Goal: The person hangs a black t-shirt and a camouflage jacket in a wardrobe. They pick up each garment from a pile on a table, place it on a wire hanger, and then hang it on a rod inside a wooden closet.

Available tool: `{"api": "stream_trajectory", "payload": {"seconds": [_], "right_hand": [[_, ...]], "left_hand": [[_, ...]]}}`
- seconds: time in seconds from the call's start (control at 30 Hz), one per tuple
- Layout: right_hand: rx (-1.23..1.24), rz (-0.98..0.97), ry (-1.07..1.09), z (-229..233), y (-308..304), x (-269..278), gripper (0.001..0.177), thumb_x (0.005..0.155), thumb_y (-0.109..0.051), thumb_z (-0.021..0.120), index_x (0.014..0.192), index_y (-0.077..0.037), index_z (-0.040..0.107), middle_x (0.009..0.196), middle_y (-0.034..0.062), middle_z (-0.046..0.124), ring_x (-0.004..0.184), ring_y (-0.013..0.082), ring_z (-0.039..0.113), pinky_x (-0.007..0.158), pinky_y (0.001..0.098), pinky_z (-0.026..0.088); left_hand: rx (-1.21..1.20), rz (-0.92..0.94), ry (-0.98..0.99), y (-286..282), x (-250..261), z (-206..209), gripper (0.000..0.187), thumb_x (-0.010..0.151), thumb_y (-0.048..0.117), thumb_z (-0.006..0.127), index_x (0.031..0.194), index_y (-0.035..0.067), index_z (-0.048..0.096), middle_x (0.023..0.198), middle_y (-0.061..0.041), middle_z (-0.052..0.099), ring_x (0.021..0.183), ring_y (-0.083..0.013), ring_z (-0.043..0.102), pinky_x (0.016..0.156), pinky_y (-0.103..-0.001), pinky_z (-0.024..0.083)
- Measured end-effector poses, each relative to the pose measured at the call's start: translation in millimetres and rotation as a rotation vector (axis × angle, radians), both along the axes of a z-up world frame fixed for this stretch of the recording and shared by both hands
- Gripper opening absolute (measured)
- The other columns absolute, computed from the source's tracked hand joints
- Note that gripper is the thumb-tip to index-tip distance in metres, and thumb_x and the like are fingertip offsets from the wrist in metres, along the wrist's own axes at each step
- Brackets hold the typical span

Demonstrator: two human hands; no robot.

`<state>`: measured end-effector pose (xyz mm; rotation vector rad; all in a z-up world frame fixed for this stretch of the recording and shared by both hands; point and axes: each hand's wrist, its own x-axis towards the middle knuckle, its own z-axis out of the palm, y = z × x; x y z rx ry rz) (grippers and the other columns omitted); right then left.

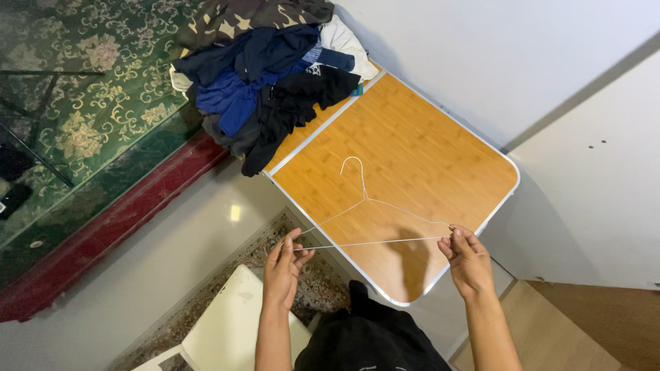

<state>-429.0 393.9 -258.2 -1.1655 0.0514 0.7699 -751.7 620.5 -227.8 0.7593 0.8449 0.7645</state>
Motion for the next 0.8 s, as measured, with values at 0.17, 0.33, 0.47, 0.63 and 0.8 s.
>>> {"api": "stream_trajectory", "payload": {"seconds": [0.17,0.33,0.47,0.63,0.8], "right_hand": [[0.022,-0.02,0.021,-13,21,27,0.018,0.103,-0.017,0.064,0.112,-0.002,0.067,0.091,0.0037,0.064,0.086,0.0171,0.066,0.09,0.0332,0.058],[0.015,-0.06,0.038,-21,29,45,0.018,0.103,-0.017,0.064,0.113,-0.003,0.066,0.094,0.005,0.065,0.088,0.0176,0.066,0.092,0.0333,0.059],[0.012,-0.089,0.02,-23,43,60,0.017,0.104,-0.015,0.063,0.114,-0.002,0.066,0.095,0.0059,0.065,0.089,0.0183,0.067,0.093,0.034,0.058],[-0.024,-0.167,0.017,-22,71,67,0.017,0.103,-0.013,0.061,0.114,-0.001,0.066,0.096,0.007,0.065,0.09,0.019,0.067,0.096,0.036,0.059],[-0.015,-0.244,0.038,-16,110,67,0.018,0.105,-0.013,0.06,0.116,0.0,0.065,0.096,0.0074,0.063,0.09,0.019,0.066,0.097,0.0358,0.059]], "left_hand": [[-0.027,0.064,0.023,19,30,2,0.037,0.105,0.026,0.052,0.132,0.002,0.061,0.091,-0.004,0.06,0.089,-0.0157,0.064,0.094,-0.042,0.06],[0.009,0.102,-0.022,44,60,-2,0.03,0.105,0.025,0.051,0.123,0.002,0.06,0.094,-0.01,0.064,0.088,-0.0194,0.068,0.093,-0.043,0.06],[0.032,0.087,0.022,74,81,-8,0.028,0.105,0.024,0.052,0.121,0.001,0.058,0.096,-0.012,0.066,0.087,-0.0205,0.069,0.09,-0.043,0.061],[0.074,0.002,0.076,125,110,-11,0.027,0.105,0.021,0.054,0.119,-0.001,0.061,0.098,-0.013,0.068,0.086,-0.0199,0.07,0.09,-0.041,0.063],[0.06,-0.068,0.111,187,138,-21,0.029,0.103,0.021,0.057,0.119,-0.002,0.065,0.098,-0.011,0.067,0.087,-0.019,0.071,0.091,-0.039,0.062]]}}
